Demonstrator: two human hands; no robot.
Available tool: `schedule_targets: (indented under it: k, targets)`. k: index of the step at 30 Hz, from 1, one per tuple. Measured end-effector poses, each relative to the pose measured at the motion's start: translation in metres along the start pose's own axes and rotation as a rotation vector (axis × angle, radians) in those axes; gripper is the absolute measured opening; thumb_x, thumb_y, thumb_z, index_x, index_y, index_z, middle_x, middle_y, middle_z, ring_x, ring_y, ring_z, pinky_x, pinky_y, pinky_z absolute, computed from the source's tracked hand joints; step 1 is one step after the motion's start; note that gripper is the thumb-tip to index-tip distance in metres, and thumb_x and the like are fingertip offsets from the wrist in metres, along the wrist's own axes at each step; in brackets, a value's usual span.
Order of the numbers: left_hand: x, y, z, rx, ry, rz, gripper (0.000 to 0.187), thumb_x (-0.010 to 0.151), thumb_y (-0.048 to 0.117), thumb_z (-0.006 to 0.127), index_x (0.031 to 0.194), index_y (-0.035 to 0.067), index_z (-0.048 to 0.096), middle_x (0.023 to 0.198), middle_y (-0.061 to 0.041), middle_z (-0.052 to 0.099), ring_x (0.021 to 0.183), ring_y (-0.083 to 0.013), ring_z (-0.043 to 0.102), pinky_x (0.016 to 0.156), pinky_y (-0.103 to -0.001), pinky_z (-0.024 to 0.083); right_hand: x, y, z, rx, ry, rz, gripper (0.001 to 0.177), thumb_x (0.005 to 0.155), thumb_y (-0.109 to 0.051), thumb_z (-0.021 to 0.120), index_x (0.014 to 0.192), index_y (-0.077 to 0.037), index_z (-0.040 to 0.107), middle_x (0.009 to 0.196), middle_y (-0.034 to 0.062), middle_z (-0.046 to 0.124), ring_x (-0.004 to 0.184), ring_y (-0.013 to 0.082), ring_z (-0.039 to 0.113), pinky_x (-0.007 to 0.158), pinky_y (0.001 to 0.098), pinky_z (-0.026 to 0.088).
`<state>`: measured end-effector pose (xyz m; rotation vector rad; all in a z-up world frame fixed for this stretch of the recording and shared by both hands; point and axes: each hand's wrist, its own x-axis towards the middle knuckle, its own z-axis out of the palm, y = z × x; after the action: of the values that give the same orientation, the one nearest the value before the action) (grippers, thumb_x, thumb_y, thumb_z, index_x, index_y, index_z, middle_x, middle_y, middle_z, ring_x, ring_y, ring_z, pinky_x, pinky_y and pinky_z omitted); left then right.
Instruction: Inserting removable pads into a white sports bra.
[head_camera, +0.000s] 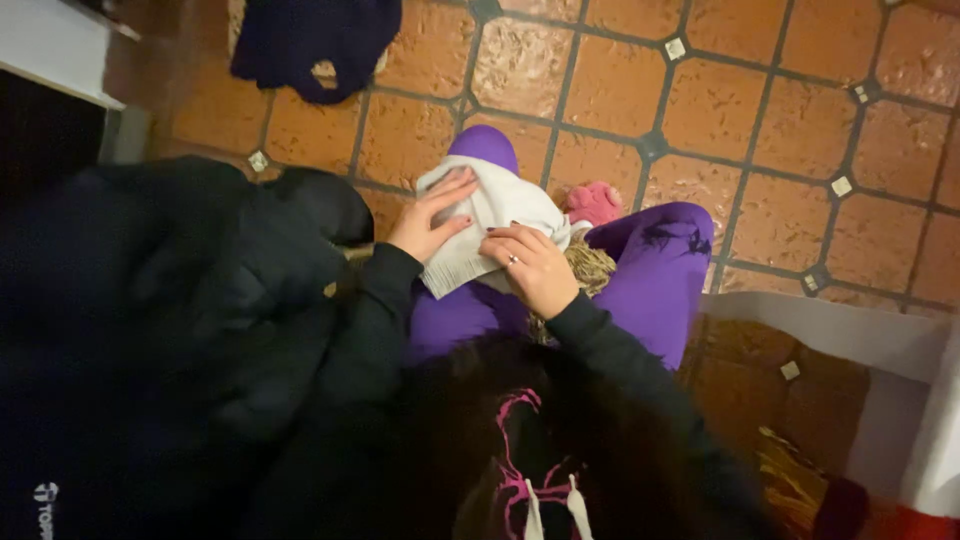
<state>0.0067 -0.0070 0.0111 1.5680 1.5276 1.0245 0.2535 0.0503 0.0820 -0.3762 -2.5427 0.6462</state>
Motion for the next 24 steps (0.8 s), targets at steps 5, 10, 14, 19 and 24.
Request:
schedule_targets:
  k: [5, 10, 14, 19, 24]
  targets:
    - [0.006, 0.021, -0.001, 0.299, -0.191, -0.029, 0.083, 0.088, 0.04, 0.077, 0.159, 0.021, 0.037, 0.171, -0.007, 0.02, 0.158, -0.0382, 0.016, 0.122, -0.053, 0.021, -0.015, 0.0, -0.001, -0.006, -0.039, -0.047, 0.041, 0.082, -0.006, 0.06, 0.123, -0.005, 0.063, 0.121, 0.0082, 0.066, 0.121, 0.0273, 0.062, 0.116, 0.0463, 0.043]
    - [0.015, 0.053, -0.012, 0.644, -0.394, -0.253, 0.102, 0.08, 0.064, 0.072, 0.161, 0.028, 0.021, 0.172, -0.001, 0.008, 0.157, -0.0369, 0.009, 0.114, -0.066, 0.012, -0.022, 0.003, 0.005, -0.004, -0.098, -0.064, 0.041, 0.08, -0.008, 0.063, 0.121, -0.005, 0.063, 0.12, 0.0084, 0.065, 0.119, 0.0287, 0.062, 0.116, 0.0479, 0.042]
    - [0.003, -0.036, 0.009, 0.514, -0.075, -0.045, 0.092, 0.084, 0.057, 0.081, 0.157, 0.022, 0.036, 0.164, -0.006, 0.027, 0.148, -0.0373, 0.03, 0.116, -0.055, 0.029, -0.018, -0.001, -0.012, 0.176, -0.11, 0.031, 0.035, 0.092, -0.014, 0.067, 0.126, -0.006, 0.062, 0.131, 0.0124, 0.063, 0.122, 0.0312, 0.058, 0.108, 0.0447, 0.045]
    - [0.001, -0.044, 0.001, 0.213, 0.435, -0.206, 0.059, 0.087, 0.031, 0.092, 0.132, 0.01, 0.061, 0.135, -0.012, 0.06, 0.119, -0.025, 0.062, 0.103, -0.037, 0.051, -0.001, -0.009, -0.009, 0.17, -0.076, 0.076, 0.042, 0.095, -0.024, 0.072, 0.132, -0.007, 0.06, 0.132, 0.0125, 0.06, 0.123, 0.0331, 0.054, 0.105, 0.0446, 0.045]
    - [0.013, -0.068, -0.006, -0.58, 0.2, -0.561, 0.036, 0.081, 0.019, 0.089, 0.111, 0.002, 0.076, 0.103, -0.012, 0.077, 0.085, -0.0157, 0.072, 0.078, -0.031, 0.058, 0.009, -0.009, 0.022, 0.045, -0.082, -0.046, 0.051, 0.087, -0.022, 0.073, 0.135, -0.01, 0.061, 0.129, 0.0092, 0.062, 0.116, 0.0305, 0.057, 0.099, 0.0422, 0.048]
